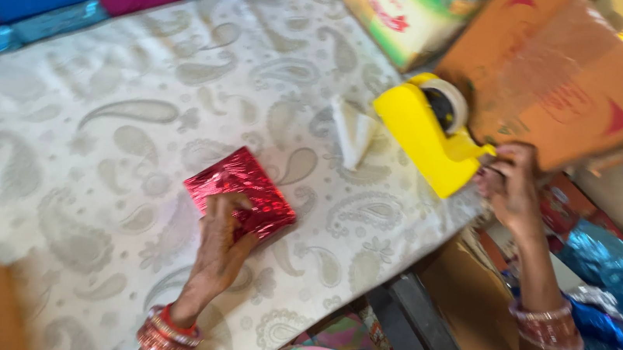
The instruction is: The person wraps a small object in red foil by hand, secures it with tape, and places it onto a stack of boxes. They then pick up a wooden piece and wipe it with a cloth.
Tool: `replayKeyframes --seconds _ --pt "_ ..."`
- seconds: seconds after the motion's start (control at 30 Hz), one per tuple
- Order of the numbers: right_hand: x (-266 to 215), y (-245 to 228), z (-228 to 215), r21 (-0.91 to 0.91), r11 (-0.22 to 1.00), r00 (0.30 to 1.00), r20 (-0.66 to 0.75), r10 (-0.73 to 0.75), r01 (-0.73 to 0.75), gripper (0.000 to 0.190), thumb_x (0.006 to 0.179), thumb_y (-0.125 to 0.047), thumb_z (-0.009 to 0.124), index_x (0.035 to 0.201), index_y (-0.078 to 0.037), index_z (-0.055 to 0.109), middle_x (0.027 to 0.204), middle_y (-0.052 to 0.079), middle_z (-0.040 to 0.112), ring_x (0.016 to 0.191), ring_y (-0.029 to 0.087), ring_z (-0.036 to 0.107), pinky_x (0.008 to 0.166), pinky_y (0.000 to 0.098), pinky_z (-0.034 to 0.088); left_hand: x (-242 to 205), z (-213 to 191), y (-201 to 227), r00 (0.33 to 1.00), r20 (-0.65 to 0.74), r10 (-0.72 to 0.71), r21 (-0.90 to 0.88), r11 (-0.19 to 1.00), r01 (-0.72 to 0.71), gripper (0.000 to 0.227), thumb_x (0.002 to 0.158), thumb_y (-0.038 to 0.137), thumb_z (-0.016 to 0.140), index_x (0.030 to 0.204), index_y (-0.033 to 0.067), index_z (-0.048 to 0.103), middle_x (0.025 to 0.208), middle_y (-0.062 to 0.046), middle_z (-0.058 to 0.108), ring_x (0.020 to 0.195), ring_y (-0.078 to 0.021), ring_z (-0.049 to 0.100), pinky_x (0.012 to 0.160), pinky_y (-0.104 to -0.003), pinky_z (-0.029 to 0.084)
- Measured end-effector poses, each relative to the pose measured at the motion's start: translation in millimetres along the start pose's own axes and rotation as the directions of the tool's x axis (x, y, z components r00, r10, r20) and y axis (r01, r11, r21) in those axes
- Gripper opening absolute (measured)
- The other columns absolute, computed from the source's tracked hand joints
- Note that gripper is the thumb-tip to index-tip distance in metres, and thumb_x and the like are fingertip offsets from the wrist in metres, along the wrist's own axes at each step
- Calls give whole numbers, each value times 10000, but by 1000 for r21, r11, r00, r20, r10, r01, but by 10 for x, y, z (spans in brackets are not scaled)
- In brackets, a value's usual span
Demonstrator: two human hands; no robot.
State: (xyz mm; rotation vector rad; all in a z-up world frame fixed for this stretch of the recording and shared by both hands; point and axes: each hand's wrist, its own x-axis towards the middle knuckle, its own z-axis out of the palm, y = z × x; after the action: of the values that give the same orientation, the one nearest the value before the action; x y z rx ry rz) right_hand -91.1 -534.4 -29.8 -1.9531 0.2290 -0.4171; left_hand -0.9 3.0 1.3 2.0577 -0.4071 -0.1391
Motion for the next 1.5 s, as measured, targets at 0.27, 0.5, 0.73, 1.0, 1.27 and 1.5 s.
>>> replayKeyframes --seconds 0.27,0.5,0.73,1.0,1.27,1.5 --pt "-572 -563 211 -206 975 959 -252 -131 79 261 1185 -8 532 1345 22 328 1029 214 648 845 172 658 728 284 538 -32 -87 102 993 -7 114 -68 991 -115 536 753 -41 671 1237 115 502 1145 -95 480 927 -227 507 856 -401 434" --pt "-606 -824 785 413 911 981 184 -69 -14 115 1025 1 609 1135 -9 643 1054 182 737 961 243 728 840 378 615 -29 -79 89 989 11 147 -71 987 -145 514 739 -40 661 1203 116 504 1155 -72 504 886 -224 460 844 -393 397" --pt "-534 -1588 2188 407 905 797 585 -152 -127 109 895 30 681 951 -63 680 1695 151 293 1548 296 333 1198 456 390 -36 -96 105 995 18 99 -79 992 -98 528 735 -36 659 1215 123 505 1131 -84 472 886 -218 467 859 -387 397" --pt "-552 -1702 2904 234 947 808 588 41 -219 151 894 -13 725 1030 -57 774 1727 161 162 1614 243 64 1177 432 403 -29 -75 21 983 13 185 -53 982 -184 579 723 -53 627 1261 100 477 1176 -80 499 1020 -262 452 882 -412 363" --pt "-549 -1574 3035 334 895 827 559 65 -295 172 916 -56 686 1061 -8 764 1740 153 94 1583 260 213 1055 395 519 -36 -79 27 984 17 176 -81 981 -174 561 737 -47 628 1253 111 476 1167 -93 492 1051 -276 472 901 -430 364" --pt "-534 -1475 3088 277 932 853 519 59 -233 203 925 -110 719 1093 -6 765 1726 168 153 1592 266 165 1160 399 416 -36 -95 57 989 31 148 -76 986 -145 592 718 -36 635 1266 112 468 1168 -115 475 1094 -299 465 920 -441 356"
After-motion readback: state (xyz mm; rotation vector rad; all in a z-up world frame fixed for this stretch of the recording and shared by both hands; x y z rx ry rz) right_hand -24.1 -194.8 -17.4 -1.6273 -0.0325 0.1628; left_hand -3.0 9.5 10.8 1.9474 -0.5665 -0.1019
